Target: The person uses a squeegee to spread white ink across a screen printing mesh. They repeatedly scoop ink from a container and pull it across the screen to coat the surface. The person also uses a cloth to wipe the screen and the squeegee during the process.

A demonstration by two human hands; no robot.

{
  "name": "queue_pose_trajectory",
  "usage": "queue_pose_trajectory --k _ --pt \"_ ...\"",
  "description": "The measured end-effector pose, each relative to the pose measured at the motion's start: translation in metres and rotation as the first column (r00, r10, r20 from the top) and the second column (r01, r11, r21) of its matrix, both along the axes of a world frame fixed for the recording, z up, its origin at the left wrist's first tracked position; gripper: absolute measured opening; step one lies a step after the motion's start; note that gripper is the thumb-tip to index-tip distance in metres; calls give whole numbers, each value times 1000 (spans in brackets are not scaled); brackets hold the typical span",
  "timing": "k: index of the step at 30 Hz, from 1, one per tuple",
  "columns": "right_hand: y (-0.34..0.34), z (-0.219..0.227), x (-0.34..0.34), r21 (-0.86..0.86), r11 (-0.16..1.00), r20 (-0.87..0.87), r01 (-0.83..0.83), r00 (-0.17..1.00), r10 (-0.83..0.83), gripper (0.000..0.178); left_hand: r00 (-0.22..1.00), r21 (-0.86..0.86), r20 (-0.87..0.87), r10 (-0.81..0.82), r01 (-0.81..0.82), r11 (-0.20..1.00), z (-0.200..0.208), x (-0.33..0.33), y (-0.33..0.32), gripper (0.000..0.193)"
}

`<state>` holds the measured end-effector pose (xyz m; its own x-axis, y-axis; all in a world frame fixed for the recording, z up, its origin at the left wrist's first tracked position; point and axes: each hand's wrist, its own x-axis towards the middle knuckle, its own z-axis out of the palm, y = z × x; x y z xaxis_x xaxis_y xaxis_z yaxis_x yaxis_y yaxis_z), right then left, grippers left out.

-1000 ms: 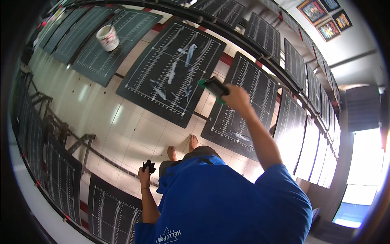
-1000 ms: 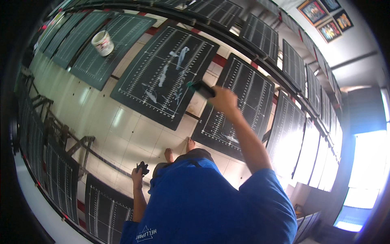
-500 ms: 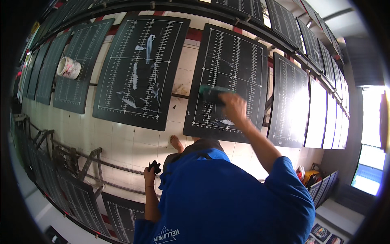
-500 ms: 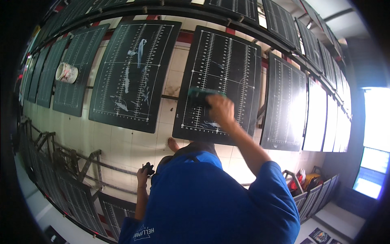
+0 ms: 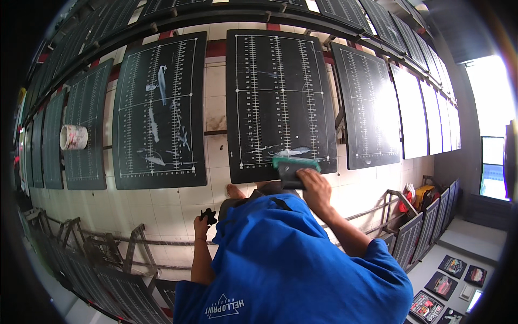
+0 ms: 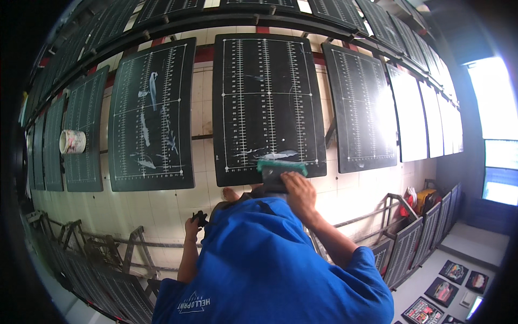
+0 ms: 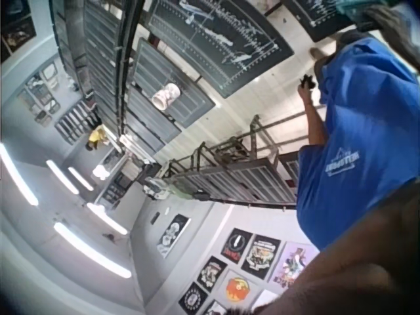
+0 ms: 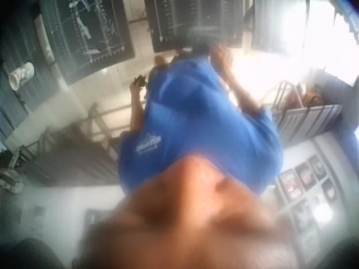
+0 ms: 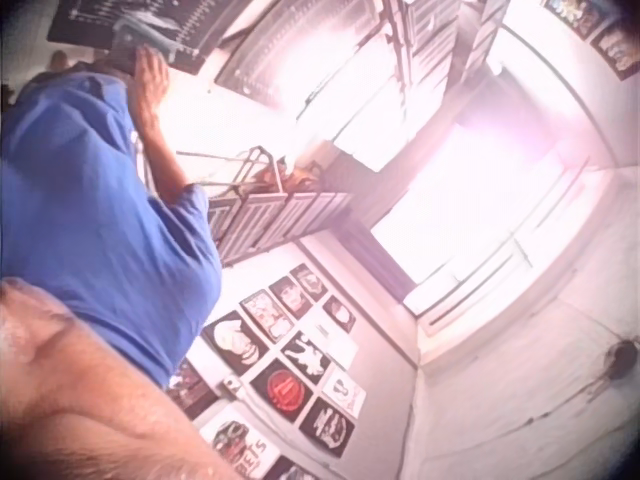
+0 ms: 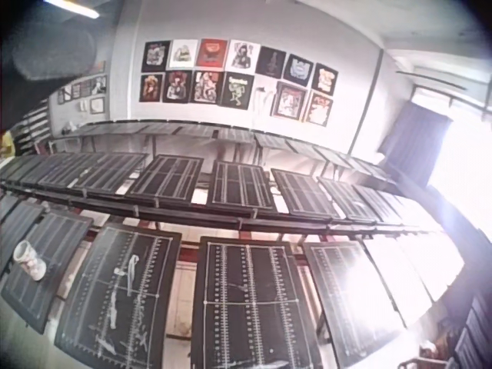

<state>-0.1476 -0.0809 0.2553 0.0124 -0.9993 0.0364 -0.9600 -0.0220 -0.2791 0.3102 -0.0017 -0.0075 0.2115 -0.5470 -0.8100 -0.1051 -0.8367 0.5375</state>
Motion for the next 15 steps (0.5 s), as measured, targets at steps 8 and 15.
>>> queue_pose_trajectory --k 8,15 --pt "-81 -24 -14 -77 993 22 94 996 -92 67 998 65 58 1 -5 998 23 13 18 29" --pt "-287 -16 -119 -195 978 3 69 998 -70 45 988 88 150 -45 32 996 62 1 9 29"
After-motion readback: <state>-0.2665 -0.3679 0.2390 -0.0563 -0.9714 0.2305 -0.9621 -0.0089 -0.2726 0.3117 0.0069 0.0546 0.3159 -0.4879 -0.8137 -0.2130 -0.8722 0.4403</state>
